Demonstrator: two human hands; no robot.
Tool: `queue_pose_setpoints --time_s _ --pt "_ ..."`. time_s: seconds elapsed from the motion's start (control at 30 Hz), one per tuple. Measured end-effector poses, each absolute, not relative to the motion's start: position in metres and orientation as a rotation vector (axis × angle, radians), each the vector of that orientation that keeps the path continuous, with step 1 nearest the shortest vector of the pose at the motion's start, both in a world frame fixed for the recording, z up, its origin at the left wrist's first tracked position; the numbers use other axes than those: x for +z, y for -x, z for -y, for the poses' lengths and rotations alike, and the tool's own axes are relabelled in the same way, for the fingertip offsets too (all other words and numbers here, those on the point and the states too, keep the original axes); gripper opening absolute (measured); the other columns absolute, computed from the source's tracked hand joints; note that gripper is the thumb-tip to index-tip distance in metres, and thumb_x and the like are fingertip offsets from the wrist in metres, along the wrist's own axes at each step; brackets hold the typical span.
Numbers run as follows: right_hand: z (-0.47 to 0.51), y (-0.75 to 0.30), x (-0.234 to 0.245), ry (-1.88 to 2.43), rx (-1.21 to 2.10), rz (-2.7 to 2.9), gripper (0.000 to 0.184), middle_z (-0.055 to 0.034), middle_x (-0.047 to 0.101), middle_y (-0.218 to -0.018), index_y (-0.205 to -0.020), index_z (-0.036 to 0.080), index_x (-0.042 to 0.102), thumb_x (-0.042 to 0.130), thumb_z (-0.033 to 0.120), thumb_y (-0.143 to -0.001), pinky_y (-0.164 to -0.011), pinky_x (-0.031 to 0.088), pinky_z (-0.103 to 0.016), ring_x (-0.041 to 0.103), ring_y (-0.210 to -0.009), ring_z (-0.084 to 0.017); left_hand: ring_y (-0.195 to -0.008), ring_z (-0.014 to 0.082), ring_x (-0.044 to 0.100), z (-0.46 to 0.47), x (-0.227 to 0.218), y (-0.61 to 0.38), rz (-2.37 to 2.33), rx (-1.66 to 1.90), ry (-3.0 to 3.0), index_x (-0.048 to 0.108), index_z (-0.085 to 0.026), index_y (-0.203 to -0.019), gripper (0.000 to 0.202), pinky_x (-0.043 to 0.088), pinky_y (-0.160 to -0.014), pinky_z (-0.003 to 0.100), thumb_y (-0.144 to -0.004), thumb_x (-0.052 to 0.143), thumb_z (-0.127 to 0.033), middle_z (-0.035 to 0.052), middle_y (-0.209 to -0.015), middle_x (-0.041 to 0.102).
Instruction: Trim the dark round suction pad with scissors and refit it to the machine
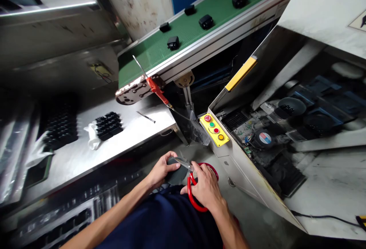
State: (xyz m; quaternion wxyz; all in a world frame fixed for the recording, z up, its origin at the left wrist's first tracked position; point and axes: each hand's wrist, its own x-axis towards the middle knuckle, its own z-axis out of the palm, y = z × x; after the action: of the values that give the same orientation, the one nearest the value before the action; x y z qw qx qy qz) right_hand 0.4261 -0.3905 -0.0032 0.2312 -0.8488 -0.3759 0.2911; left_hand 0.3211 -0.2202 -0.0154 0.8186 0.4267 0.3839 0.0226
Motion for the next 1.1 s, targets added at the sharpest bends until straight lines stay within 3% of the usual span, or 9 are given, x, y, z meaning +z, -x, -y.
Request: queue_pose_setpoints --time_s 0.13,0.3,0.43,0.57,0.67,0.83,1.0,1.1 --pt "0.391 -0.43 -0.004 2.317 0.9 0.959 0.078 -0.0017 0.061 -0.086 -0.133 0.023 0.055 0.083 0.042 -0.063 -0.079 0.045 -0.033 0.058 -0.084 -0.021 -0.057 0.0147 0.062 0.219 -0.016 -0.321 -0.828 0.052 -0.909 0.049 -0.02 -0.092 0.055 0.051 -0.053 0.024 -0.055 0.089 -0.03 -0.0016 -0.075 0.065" --pt "0.393 -0.433 -0.004 2.353 0.859 1.133 0.091 -0.0097 0.059 -0.11 -0.143 0.022 0.044 0.076 0.057 -0.066 -0.095 0.04 -0.043 0.052 -0.106 -0.03 -0.061 0.0146 0.063 0.223 -0.024 -0.319 -0.841 0.046 -0.935 0.054 -0.018 -0.094 0.05 0.051 -0.055 0.023 -0.058 0.088 -0.028 0.0011 -0.077 0.067" --pt "0.388 -0.436 -0.004 2.403 0.839 1.21 0.096 -0.0124 0.056 -0.114 -0.147 0.022 0.038 0.071 0.063 -0.067 -0.095 0.039 -0.049 0.049 -0.108 -0.034 -0.056 0.012 0.061 0.222 -0.025 -0.32 -0.812 0.049 -0.951 0.047 -0.02 -0.092 0.054 0.047 -0.051 0.02 -0.058 0.088 -0.027 -0.0025 -0.074 0.065" --pt "0.384 -0.439 -0.005 2.345 0.858 1.119 0.09 -0.0099 0.059 -0.109 -0.143 0.022 0.045 0.076 0.056 -0.066 -0.095 0.04 -0.04 0.052 -0.106 -0.03 -0.056 0.0143 0.062 0.215 -0.022 -0.324 -0.781 0.038 -0.944 0.043 -0.021 -0.091 0.057 0.048 -0.049 0.021 -0.057 0.089 -0.029 -0.0023 -0.075 0.066" --pt "0.386 -0.44 -0.005 2.301 0.893 1.031 0.088 -0.0065 0.061 -0.102 -0.141 0.023 0.048 0.081 0.049 -0.064 -0.087 0.044 -0.033 0.057 -0.097 -0.025 -0.056 0.014 0.062 0.212 -0.021 -0.326 -0.781 0.033 -0.926 0.045 -0.021 -0.089 0.057 0.05 -0.05 0.022 -0.055 0.09 -0.029 -0.0016 -0.076 0.067" --pt "0.392 -0.439 -0.004 2.329 0.918 0.984 0.085 -0.0023 0.06 -0.083 -0.136 0.022 0.054 0.085 0.044 -0.06 -0.079 0.045 -0.032 0.058 -0.081 -0.022 -0.056 0.0152 0.063 0.213 -0.024 -0.327 -0.841 0.034 -0.91 0.053 -0.017 -0.095 0.055 0.054 -0.053 0.026 -0.056 0.089 -0.03 0.0013 -0.073 0.068" --pt "0.39 -0.436 -0.005 2.356 0.866 1.094 0.09 -0.0103 0.06 -0.109 -0.141 0.021 0.047 0.079 0.053 -0.064 -0.095 0.04 -0.041 0.054 -0.105 -0.031 -0.054 0.0149 0.063 0.215 -0.026 -0.324 -0.848 0.021 -0.93 0.048 -0.02 -0.093 0.056 0.049 -0.05 0.021 -0.056 0.09 -0.028 -0.001 -0.072 0.068" --pt "0.385 -0.436 -0.005 2.364 0.845 1.118 0.083 -0.0112 0.06 -0.111 -0.14 0.021 0.049 0.076 0.053 -0.069 -0.096 0.04 -0.041 0.053 -0.108 -0.031 -0.054 0.0157 0.063 0.214 -0.025 -0.324 -0.836 0.018 -0.932 0.044 -0.021 -0.09 0.058 0.048 -0.048 0.021 -0.055 0.09 -0.028 -0.0025 -0.07 0.067"
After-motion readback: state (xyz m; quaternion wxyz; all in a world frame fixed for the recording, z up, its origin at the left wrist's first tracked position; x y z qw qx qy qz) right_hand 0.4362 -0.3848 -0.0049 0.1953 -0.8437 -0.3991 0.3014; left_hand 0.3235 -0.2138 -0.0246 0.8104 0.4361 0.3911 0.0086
